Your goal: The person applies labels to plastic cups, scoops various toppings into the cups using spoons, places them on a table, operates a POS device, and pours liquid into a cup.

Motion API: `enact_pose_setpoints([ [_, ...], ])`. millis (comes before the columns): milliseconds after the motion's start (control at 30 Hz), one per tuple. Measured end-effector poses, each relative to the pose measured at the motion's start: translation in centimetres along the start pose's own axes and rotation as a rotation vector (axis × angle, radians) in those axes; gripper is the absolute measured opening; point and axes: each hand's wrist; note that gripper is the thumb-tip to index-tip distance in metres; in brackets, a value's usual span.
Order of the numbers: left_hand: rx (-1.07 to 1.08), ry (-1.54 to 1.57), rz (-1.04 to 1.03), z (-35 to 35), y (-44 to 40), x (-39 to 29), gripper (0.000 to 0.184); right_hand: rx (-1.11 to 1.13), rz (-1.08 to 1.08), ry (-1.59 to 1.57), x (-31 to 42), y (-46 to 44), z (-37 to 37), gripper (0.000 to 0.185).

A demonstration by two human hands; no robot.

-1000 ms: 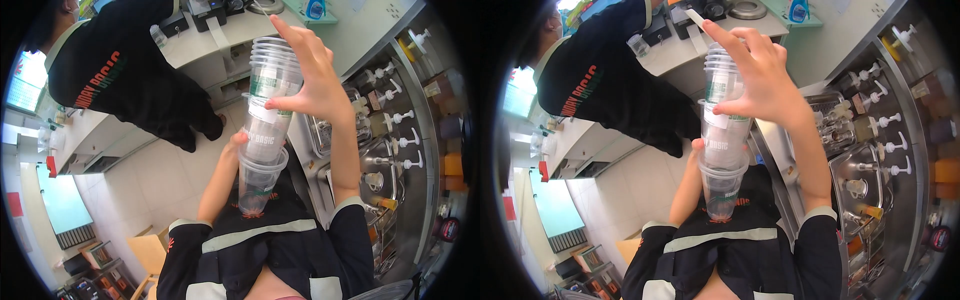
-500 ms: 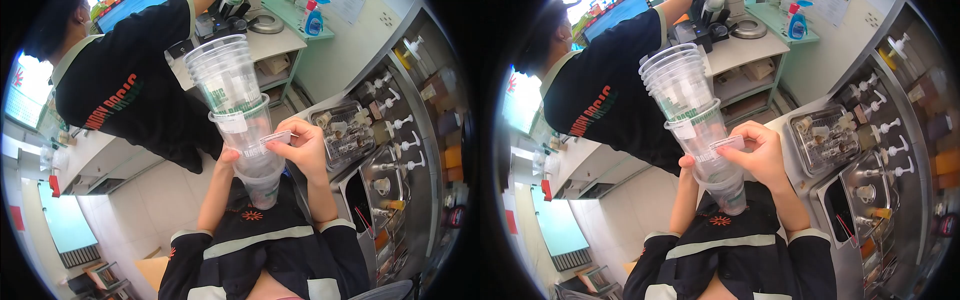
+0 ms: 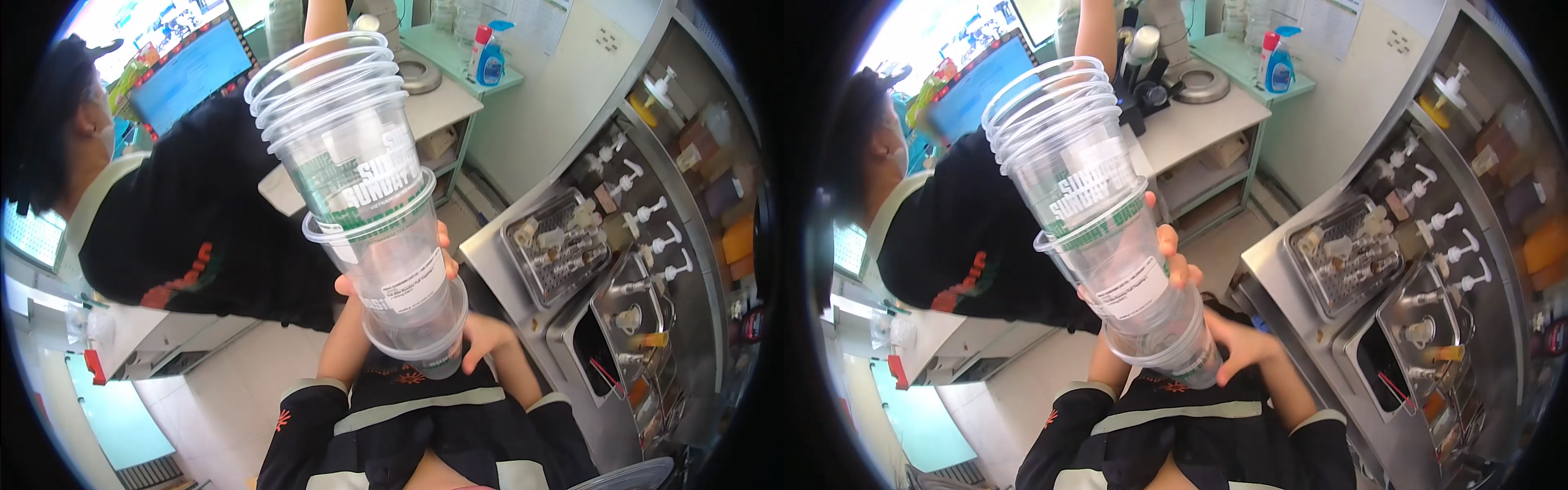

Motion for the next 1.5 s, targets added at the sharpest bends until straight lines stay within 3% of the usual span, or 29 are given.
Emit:
enact_pose_setpoints([
  [100, 0.079, -0.008, 0.049, 2.8, -1.7, -1.0, 0.109, 0.079, -0.164, 0.010, -0.6, -0.4, 1.3, 0.116],
  [167, -0.021, -0.107, 0.103, 4.4, -2.1, -2.3, 0.109, -0.056, 0.120, -0.118, -0.6, 0.0, 4.2, 0.107],
  [200, -0.082, -0.167, 0.136, 5.0, -2.0, -2.9, 0.109, -0.085, 0.159, -0.037, -0.1, 0.6, 6.3, 0.095],
  [300, -0.320, -0.347, 0.251, 5.8, -1.1, -4.1, 0.109, -0.213, 0.239, -0.047, 2.7, 2.5, 12.7, 0.083],
  [367, -0.450, -0.433, 0.315, 6.2, -0.5, -4.6, 0.109, -0.486, 0.273, 0.022, 4.9, 3.1, 15.9, 0.102],
  [400, -0.510, -0.478, 0.344, 6.3, -0.1, -4.8, 0.109, -0.466, 0.285, 0.039, 5.6, 2.5, 18.2, 0.102],
  [467, -0.599, -0.540, 0.376, 6.8, 0.3, -5.2, 0.109, -0.324, 0.514, -0.175, 6.5, 0.5, 22.2, 0.091],
  [533, -0.666, -0.593, 0.393, 7.2, 0.6, -5.5, 0.109, -0.293, 0.553, -0.244, 8.7, -2.8, 24.7, 0.081],
  [600, -0.728, -0.642, 0.411, 7.4, 0.9, -5.7, 0.109, -0.561, 0.621, -0.103, 10.7, -6.2, 27.4, 0.073],
  [767, -0.830, -0.736, 0.442, 7.4, 1.7, -5.7, 0.109, -0.859, 0.721, 0.307, 18.9, -16.3, 34.6, 0.065],
  [867, -0.887, -0.789, 0.452, 6.8, 2.1, -5.8, 0.109, -1.136, 0.876, 0.873, 26.7, -23.5, 36.7, 0.067],
  [933, -0.925, -0.811, 0.452, 6.1, 2.4, -5.5, 0.109, -1.254, 0.869, 1.103, 31.7, -27.6, 36.2, 0.067],
  [1133, -1.029, -0.892, 0.431, 5.0, 3.3, -5.2, 0.109, -1.180, 1.044, 1.308, 38.1, -37.8, 35.3, 0.063],
  [1267, -1.071, -0.926, 0.413, 4.5, 3.9, -4.9, 0.109, -1.155, 0.948, 1.518, 36.7, -43.1, 38.0, 0.055],
  [1333, -1.082, -0.946, 0.396, 4.2, 4.1, -4.7, 0.109, -1.120, 0.568, 1.617, 35.4, -44.7, 40.0, 0.050],
  [1400, -1.074, -0.978, 0.380, 4.1, 4.0, -4.8, 0.109, -1.233, 0.453, 1.622, 34.2, -44.4, 39.2, 0.048],
  [1467, -1.048, -1.015, 0.360, 4.2, 3.8, -5.1, 0.109, -1.162, 0.352, 1.652, 33.9, -41.3, 34.2, 0.052],
  [1500, -1.024, -1.040, 0.348, 4.4, 3.5, -5.4, 0.109, -0.860, 0.481, 1.538, 33.5, -40.0, 32.6, 0.051],
])
Point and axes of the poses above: each hand's wrist, its own y-axis away from the middle knuckle, its own z-axis out of the back of the hand, x = y × z, and after that the axes turned 8 degrees about x, right-handed
